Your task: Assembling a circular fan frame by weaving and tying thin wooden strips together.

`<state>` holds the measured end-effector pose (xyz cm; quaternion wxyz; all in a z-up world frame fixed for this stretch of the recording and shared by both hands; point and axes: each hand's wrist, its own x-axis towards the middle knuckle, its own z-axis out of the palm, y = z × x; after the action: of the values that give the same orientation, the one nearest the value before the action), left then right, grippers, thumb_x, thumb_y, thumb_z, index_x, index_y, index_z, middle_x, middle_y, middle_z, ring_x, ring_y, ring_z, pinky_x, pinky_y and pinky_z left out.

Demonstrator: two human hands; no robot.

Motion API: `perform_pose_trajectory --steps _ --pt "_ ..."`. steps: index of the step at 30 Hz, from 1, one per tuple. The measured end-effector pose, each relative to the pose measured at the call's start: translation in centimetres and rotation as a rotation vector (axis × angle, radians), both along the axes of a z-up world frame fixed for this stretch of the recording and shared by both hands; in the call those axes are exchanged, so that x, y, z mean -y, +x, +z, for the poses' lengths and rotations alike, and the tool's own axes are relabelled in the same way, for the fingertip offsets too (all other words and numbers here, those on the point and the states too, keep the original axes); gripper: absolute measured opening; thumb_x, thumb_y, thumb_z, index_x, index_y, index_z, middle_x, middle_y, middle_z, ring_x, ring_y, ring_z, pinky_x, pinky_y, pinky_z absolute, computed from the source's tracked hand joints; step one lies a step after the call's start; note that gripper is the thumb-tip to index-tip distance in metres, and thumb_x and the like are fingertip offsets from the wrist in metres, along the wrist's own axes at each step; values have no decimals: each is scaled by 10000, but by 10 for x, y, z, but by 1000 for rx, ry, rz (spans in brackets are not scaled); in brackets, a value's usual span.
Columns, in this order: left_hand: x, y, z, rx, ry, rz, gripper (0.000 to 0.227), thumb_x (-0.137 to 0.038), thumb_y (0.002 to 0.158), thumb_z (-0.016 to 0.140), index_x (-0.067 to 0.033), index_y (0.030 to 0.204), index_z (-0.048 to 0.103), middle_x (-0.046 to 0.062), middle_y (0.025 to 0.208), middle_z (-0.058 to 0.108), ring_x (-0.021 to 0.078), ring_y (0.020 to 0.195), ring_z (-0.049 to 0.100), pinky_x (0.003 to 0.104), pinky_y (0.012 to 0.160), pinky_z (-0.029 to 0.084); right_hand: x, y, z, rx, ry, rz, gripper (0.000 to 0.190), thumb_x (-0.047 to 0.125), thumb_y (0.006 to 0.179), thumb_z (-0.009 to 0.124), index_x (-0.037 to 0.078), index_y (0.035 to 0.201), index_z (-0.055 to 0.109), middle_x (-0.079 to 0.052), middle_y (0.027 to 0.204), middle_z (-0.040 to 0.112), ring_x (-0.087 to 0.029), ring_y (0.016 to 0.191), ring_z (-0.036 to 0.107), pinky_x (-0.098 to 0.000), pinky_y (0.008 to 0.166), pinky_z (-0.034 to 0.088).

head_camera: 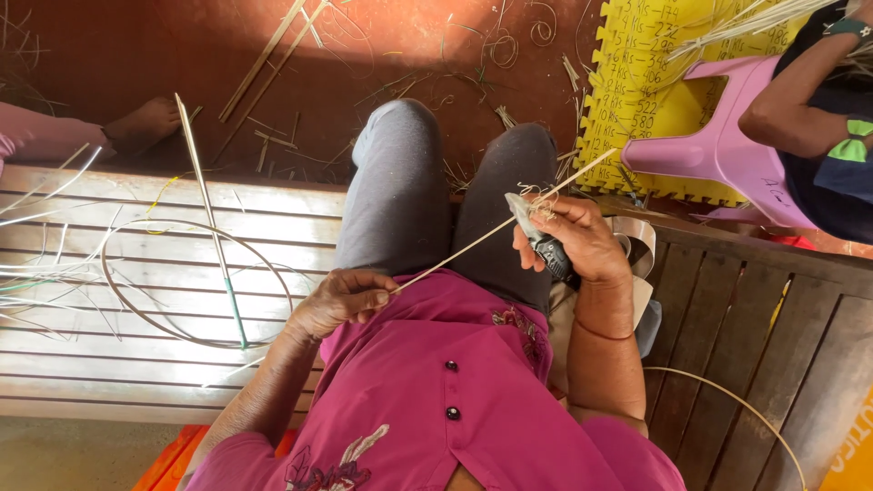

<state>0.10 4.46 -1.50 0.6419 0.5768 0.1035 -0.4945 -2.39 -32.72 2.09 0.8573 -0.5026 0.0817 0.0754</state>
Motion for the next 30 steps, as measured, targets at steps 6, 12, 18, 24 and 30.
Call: perform_pose_trajectory --steps 6,12,18,24,30 --pt "-21 2 -15 2 21 -48 234 -20 812 810 48 1032 768 132 650 688 92 417 589 159 339 421 16 1 -2 29 20 -28 304 -27 960 583 -13 1245 690 -357 756 677 -388 522 722 -376 387 662" --pt "-39 4 -29 23 58 -25 259 -43 808 829 31 1049 772 120 649 691 84 439 574 158 378 417 31 6 8 27 -50 -166 202 20 964 597 -29 1128 704 -346 717 654 -364 422 664 -403 334 623" --pt "-23 18 -9 164 240 62 208 -55 846 825 -7 1044 784 133 682 714 129 473 611 189 426 459 68 -3 -3 -159 -105 -454 172 149 1057 590 51 1191 633 -242 859 700 -307 543 707 -389 398 611" --pt "43 30 15 267 297 23 163 -220 920 788 -156 1069 803 49 583 680 104 503 641 207 516 493 -54 -2 -12 -108 -61 135 317 39 985 537 -10 1292 599 -352 820 700 -371 571 749 -409 383 611" --pt "64 31 25 351 221 -46 174 -166 901 791 -134 1071 797 49 603 693 96 565 647 198 592 512 -78 14 -13 -116 9 58 243 -12 972 512 -83 1155 656 -353 806 665 -385 550 725 -402 386 608"
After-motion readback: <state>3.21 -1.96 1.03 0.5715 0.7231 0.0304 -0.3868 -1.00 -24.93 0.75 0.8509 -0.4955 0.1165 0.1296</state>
